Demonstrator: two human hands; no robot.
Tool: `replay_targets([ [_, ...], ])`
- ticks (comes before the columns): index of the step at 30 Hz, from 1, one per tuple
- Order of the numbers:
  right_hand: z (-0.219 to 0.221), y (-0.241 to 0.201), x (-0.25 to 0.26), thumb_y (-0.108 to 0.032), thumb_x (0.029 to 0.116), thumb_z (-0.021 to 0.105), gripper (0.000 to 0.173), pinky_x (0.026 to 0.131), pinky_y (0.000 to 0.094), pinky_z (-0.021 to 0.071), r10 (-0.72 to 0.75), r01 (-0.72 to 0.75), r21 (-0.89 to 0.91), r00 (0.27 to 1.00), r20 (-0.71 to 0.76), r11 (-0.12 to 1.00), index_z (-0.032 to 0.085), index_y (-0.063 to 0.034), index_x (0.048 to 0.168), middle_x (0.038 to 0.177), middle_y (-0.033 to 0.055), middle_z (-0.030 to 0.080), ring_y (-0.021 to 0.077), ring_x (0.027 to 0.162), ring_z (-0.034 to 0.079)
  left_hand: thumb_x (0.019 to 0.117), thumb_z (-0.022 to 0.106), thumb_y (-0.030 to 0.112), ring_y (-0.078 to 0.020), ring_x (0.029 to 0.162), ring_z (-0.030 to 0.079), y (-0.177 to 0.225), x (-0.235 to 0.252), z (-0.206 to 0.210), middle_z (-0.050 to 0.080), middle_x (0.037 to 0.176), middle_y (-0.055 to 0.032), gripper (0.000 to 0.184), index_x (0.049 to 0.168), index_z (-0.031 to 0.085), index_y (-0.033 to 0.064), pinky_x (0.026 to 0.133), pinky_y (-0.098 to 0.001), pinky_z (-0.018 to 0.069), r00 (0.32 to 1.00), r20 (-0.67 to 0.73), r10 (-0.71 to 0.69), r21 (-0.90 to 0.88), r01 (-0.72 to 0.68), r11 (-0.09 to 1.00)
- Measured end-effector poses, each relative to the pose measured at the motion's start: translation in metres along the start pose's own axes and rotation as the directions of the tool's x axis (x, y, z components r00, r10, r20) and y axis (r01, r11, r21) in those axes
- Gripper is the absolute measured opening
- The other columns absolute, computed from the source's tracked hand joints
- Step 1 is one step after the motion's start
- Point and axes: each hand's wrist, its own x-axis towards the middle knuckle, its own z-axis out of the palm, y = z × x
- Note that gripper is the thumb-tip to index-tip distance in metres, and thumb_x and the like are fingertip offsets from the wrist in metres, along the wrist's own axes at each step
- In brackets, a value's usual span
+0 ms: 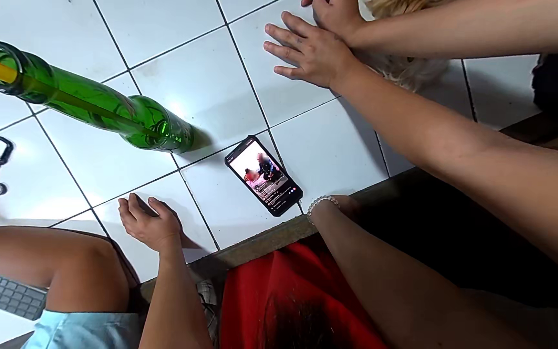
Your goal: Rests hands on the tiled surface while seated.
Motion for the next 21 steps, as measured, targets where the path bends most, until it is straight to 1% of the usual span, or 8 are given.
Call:
replay_targets([
  [4,0.0001,0.001,-0.0001,0.0,0.1029,0.036,0.057,0.124,0.0492,0.0269,-0.022,0.023,-0.034,1.0,0.007,0.999,0.032,-0.0086,0.159,0.172,0.0088,0.014,0.034,0.157,0.014,0.1047,0.045,0.03,-0.0378,0.149,0.036,-0.0007,0.0011,0.0012,0.041,0.159,-0.0221,0.051,0.147,0.052,0.0025,0.122,-0.0486,0.0243,1.0,-0.006,-0.005,0.0,0.005,1.0],
  [7,0.0016,0.0018,0.0005,-0.002,0.1032,0.035,0.057,0.124,0.0493,0.0274,-0.018,0.018,-0.006,1.0,-0.003,1.0,0.032,-0.009,0.159,0.172,0.0082,0.014,0.0333,0.157,0.015,0.1044,0.046,0.03,-0.0376,0.149,0.036,-0.001,0.0011,0.0012,0.041,0.159,-0.0222,0.051,0.147,0.052,0.0022,0.122,-0.0484,0.0242,1.0,-0.005,-0.004,-0.002,0.004,1.0],
  [11,0.0019,0.0016,-0.0002,0.0,0.1038,0.034,0.056,0.123,0.0496,0.0276,-0.031,0.031,-0.079,1.0,0.004,0.996,0.032,-0.0079,0.159,0.172,0.009,0.013,0.0343,0.157,0.015,0.1046,0.045,0.03,-0.0375,0.15,0.035,-0.0005,0.0006,0.0009,0.04,0.159,-0.0216,0.051,0.148,0.052,0.0029,0.122,-0.0489,0.0241,1.0,0.0,-0.006,-0.003,0.006,1.0],
  [15,0.0011,0.0005,-0.0003,0.002,0.1041,0.031,0.056,0.124,0.0505,0.0267,-0.036,0.04,-0.164,0.999,0.028,0.986,0.031,-0.0062,0.159,0.172,0.0103,0.012,0.0353,0.157,0.014,0.1045,0.045,0.03,-0.0398,0.149,0.035,-0.001,0.0007,-0.0001,0.041,0.158,-0.0235,0.052,0.147,0.051,0.0017,0.122,-0.0503,0.024,1.0,0.001,0.008,-0.014,-0.008,1.0],
  [17,0.0005,0.0006,0.0001,0.0,0.1048,0.032,0.055,0.124,0.05,0.0261,-0.032,0.037,-0.149,0.999,0.035,0.988,0.03,-0.006,0.159,0.172,0.0103,0.012,0.0352,0.157,0.013,0.1047,0.045,0.03,-0.0392,0.15,0.035,-0.0012,0.0009,-0.0001,0.041,0.158,-0.0233,0.051,0.147,0.051,0.002,0.122,-0.0498,0.0241,1.0,0.004,0.006,-0.013,-0.006,1.0],
  [20,0.002,0.0015,-0.0003,-0.003,0.1046,0.034,0.055,0.124,0.0487,0.0258,-0.021,0.022,-0.052,1.0,0.018,0.998,0.031,-0.0074,0.16,0.172,0.0086,0.012,0.0337,0.158,0.014,0.1047,0.045,0.03,-0.0387,0.149,0.036,-0.0008,0.0001,-0.0003,0.041,0.158,-0.023,0.051,0.147,0.052,0.0027,0.122,-0.0494,0.0247,1.0,0.009,0.006,-0.007,-0.006,1.0],
  [21,0.0027,0.002,-0.0003,-0.003,0.1046,0.035,0.055,0.124,0.0484,0.026,-0.023,0.023,-0.044,1.0,0.012,0.999,0.031,-0.0076,0.159,0.172,0.0085,0.013,0.0336,0.157,0.014,0.1048,0.045,0.03,-0.0387,0.149,0.036,-0.0008,0.0002,-0.0004,0.041,0.158,-0.023,0.051,0.148,0.052,0.0027,0.122,-0.0494,0.0247,1.0,0.012,0.005,-0.006,-0.005,1.0],
])
